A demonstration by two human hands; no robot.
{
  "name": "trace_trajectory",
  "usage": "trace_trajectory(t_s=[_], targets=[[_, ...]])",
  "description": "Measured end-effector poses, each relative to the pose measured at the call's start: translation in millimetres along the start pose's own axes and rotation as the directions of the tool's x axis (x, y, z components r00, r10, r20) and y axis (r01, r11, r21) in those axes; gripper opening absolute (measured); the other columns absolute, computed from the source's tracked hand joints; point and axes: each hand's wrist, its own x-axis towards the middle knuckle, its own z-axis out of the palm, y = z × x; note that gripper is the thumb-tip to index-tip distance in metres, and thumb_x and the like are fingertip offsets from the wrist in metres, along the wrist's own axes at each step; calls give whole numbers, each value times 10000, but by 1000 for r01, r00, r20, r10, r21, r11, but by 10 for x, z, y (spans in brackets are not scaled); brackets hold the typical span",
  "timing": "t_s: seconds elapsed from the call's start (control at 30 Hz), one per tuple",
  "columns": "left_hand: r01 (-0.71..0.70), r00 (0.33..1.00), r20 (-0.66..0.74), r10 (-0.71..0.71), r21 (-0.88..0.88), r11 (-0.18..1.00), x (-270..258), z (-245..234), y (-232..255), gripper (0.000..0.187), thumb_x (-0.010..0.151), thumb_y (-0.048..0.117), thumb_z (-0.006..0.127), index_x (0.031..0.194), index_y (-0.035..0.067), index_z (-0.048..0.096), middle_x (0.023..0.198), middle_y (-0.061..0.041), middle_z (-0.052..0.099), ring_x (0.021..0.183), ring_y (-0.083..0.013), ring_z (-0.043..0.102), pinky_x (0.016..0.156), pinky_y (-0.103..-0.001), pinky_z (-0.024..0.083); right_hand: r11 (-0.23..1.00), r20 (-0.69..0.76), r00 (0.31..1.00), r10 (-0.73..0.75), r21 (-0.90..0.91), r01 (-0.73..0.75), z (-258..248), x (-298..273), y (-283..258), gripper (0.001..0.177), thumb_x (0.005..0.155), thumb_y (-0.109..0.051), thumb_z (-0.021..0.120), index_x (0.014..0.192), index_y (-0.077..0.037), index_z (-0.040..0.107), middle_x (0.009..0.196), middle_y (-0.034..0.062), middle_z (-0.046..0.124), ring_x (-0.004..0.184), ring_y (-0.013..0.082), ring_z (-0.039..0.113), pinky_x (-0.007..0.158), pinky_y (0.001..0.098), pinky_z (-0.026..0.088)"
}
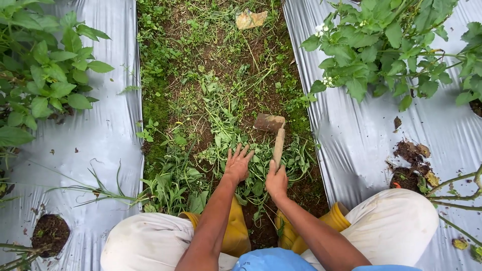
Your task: Removing plants by hand and using a small hoe to clear soil between planting rows.
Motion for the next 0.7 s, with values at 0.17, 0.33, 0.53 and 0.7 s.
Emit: trace_trajectory(t_s=[0.17, 0.33, 0.53, 0.7], targets=[[15, 999, 32, -15, 15, 1000, 68, 46, -1, 899, 898, 301, 710, 1655, 319, 226, 1750, 17, 89, 1611, -319, 18, 1291, -600, 84, 988, -112, 984, -141, -77, 133, -171, 968, -489, 564, 1145, -520, 293, 1209, 12, 471, 866, 189, 600, 669, 308, 666, 607, 459, 583], [22, 998, 51, -23, 18, 1000, 25, -23, 35, 887, 915, 313, 714, 1656, 315, 226, 1750, 6, 87, 1611, -322, 12, 1291, -598, 90, 996, 55, 998, -9, -83, 14, -375, 1254, -685, 724, 1145, -510, 265, 1490, 124, 316, 971, 212, 668, 603, 180, 677, 547, 360, 631], [14, 998, 54, -14, -1, 1000, 35, -3, 41, 878, 906, 273, 697, 1650, 322, 234, 1748, 14, 93, 1612, -318, 5, 1289, -603, 91, 997, 211, 977, 23, -83, -5, -611, 1366, -479, 758, 1132, -537, 309, 1429, 158, 368, 918, 233, 651, 644, 225, 688, 540, 371, 648], [15, 999, 37, -16, 19, 1000, 59, -1, 44, 883, 895, 253, 684, 1653, 316, 235, 1750, 3, 92, 1611, -330, 8, 1284, -613, 93, 987, 124, 992, -9, -157, 29, -588, 1226, -742, 635, 1143, -500, 275, 1314, 80, 467, 817, 161, 665, 574, 181, 672, 502, 350, 613]])
